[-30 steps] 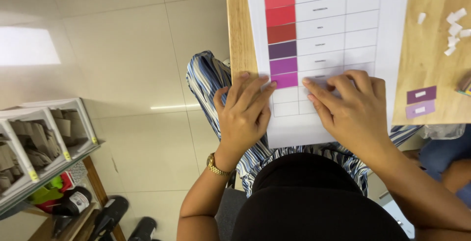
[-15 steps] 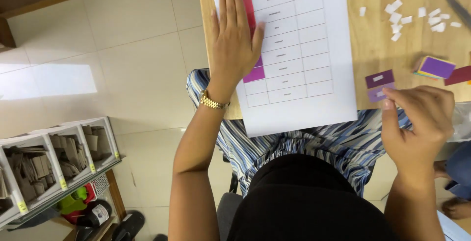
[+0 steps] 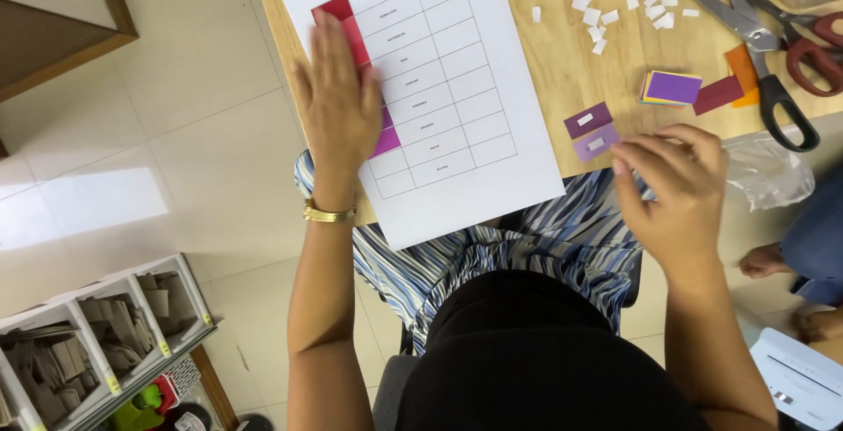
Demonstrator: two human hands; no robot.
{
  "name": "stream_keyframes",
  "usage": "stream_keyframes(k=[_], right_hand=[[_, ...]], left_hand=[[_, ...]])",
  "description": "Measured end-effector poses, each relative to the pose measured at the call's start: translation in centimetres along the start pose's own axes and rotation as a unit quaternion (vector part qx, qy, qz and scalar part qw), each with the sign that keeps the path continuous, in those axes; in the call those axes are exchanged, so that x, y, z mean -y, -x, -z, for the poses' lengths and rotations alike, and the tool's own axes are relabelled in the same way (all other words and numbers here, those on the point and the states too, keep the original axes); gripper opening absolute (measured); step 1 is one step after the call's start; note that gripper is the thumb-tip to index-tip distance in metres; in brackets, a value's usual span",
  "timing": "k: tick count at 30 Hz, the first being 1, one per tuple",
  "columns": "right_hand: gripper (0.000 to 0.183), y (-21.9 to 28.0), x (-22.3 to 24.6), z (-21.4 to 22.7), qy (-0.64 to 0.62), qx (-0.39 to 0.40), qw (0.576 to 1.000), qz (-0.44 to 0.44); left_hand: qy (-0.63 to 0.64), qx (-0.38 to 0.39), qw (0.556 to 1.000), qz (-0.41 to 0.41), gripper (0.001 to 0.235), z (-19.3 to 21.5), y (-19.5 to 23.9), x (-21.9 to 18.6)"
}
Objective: A person is creating a color reference chart by cutting double-sided tape, applying it to colored swatches, and sticking them onto a template.
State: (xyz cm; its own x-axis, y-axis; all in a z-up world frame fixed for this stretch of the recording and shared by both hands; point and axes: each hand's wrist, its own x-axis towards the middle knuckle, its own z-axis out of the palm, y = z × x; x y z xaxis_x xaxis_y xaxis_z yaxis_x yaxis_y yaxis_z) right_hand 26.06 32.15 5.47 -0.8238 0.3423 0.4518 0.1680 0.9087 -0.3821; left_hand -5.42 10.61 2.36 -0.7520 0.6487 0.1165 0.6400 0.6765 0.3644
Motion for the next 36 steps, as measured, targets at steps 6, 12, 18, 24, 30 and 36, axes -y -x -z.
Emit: stream_keyframes(k=[6,12,18,24,30,36], right_hand=[[0.009,0.4,0.2,-1.5,0.05,0.0,0.998,0.025],[0.019,-0.9,1.3,-2.2,0.157,0.041,0.987,-0.001],[0.031,-2.2,1.0,-3.4,0.23,0.052,0.972,0.025],[0.035,-3.4,1.6,-3.3,0.215,0.071,0.974,0.031],[0.021,-0.3,0.5,-3.0,0.11,-0.014,0.992,0.054],[0.022,1.8,-1.0,-2.5,0.14,-0.036,0.989,0.036]], left_hand=[[-0.007,0.012,0.999,0.032,0.065,-0.6,0.3,0.7],[0.311,-0.137,0.939,0.05,0.057,1.7,3.8,1.4],[0.278,-0.172,0.941,0.08,0.055,3.4,10.7,-0.1],[0.082,-0.027,0.995,-0.058,0.059,2.8,15.3,-3.7],[-0.032,0.049,0.983,-0.174,0.053,2.8,13.9,-5.8],[-0.02,0.033,0.987,-0.158,0.057,2.2,13.5,-4.7]])
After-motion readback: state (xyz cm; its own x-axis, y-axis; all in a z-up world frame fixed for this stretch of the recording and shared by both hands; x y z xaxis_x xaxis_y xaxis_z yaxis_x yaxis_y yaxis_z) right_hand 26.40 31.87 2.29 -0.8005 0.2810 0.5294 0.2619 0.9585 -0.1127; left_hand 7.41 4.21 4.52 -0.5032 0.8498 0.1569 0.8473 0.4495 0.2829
